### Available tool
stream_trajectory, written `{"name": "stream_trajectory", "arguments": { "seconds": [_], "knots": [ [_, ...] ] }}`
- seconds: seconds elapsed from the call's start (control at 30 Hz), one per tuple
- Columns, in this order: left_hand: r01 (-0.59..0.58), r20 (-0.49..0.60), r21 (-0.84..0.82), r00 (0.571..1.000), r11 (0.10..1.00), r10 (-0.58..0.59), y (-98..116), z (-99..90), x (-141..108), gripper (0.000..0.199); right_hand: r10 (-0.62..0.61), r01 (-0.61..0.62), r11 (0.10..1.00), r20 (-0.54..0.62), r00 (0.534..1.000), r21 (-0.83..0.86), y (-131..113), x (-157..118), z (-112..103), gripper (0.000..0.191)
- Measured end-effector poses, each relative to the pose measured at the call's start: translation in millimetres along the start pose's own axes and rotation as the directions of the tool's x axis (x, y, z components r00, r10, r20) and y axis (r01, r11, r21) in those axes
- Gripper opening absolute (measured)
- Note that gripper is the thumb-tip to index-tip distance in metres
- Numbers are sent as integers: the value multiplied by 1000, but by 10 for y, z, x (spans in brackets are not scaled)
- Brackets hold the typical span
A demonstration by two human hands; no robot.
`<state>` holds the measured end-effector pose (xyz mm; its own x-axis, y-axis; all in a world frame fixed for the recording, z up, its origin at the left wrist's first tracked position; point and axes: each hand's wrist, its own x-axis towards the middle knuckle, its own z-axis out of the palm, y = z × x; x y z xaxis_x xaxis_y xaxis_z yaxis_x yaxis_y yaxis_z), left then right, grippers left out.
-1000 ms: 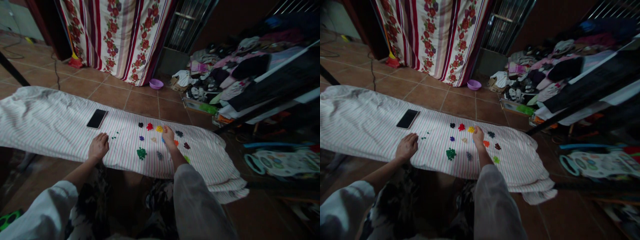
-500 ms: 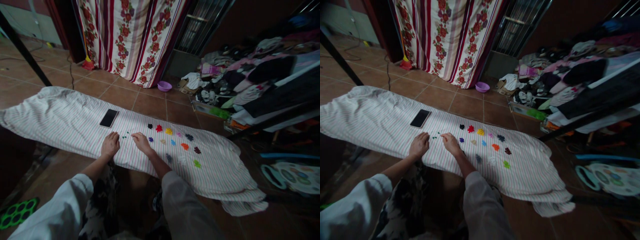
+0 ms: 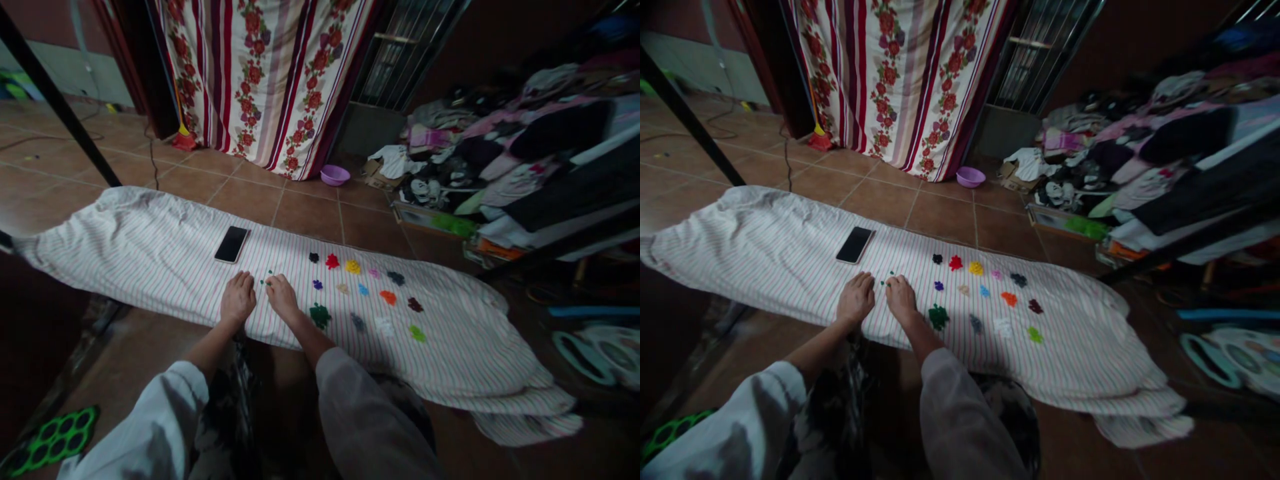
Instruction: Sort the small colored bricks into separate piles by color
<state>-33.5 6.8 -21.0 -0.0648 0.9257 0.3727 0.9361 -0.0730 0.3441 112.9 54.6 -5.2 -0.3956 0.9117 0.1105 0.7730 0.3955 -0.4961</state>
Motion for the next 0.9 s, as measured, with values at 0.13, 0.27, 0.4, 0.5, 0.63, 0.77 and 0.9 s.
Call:
{"name": "stream_trajectory", "arguments": {
  "seconds": [0.13, 0.27, 0.4, 0.5, 0.63, 0.77, 0.9],
  "knots": [
    [-8, -37, 4, 999, 1000, 8, -8, 24, -13, 35, -26, 27, 998, -14, 1000, 62, 30, -85, -7, 18],
    [-24, -61, 25, 998, 999, 26, -3, 22, -26, 33, -93, 95, 988, -23, 995, 119, 100, -258, -59, 19],
    [-11, -26, 29, 1000, 1000, 12, 28, -33, -29, 34, -122, 125, 979, -33, 992, 160, 181, -462, -153, 23],
    [-6, 23, 33, 1000, 999, 5, 63, -76, -45, 37, -124, 134, 976, -66, 990, 171, 266, -602, -254, 26],
    [2, 63, 88, 998, 996, -7, 115, -90, -130, 47, -70, 98, 984, -185, 980, 148, 449, -791, -424, 30],
    [8, 166, 184, 985, 983, -39, 168, -108, -248, 60, 35, -5, 994, -266, 963, 113, 663, -965, -601, 31],
    [20, 335, 256, 936, 967, -108, 244, -203, -287, 72, 126, -101, 990, -308, 943, 98, 795, -1059, -721, 29]
  ]
}}
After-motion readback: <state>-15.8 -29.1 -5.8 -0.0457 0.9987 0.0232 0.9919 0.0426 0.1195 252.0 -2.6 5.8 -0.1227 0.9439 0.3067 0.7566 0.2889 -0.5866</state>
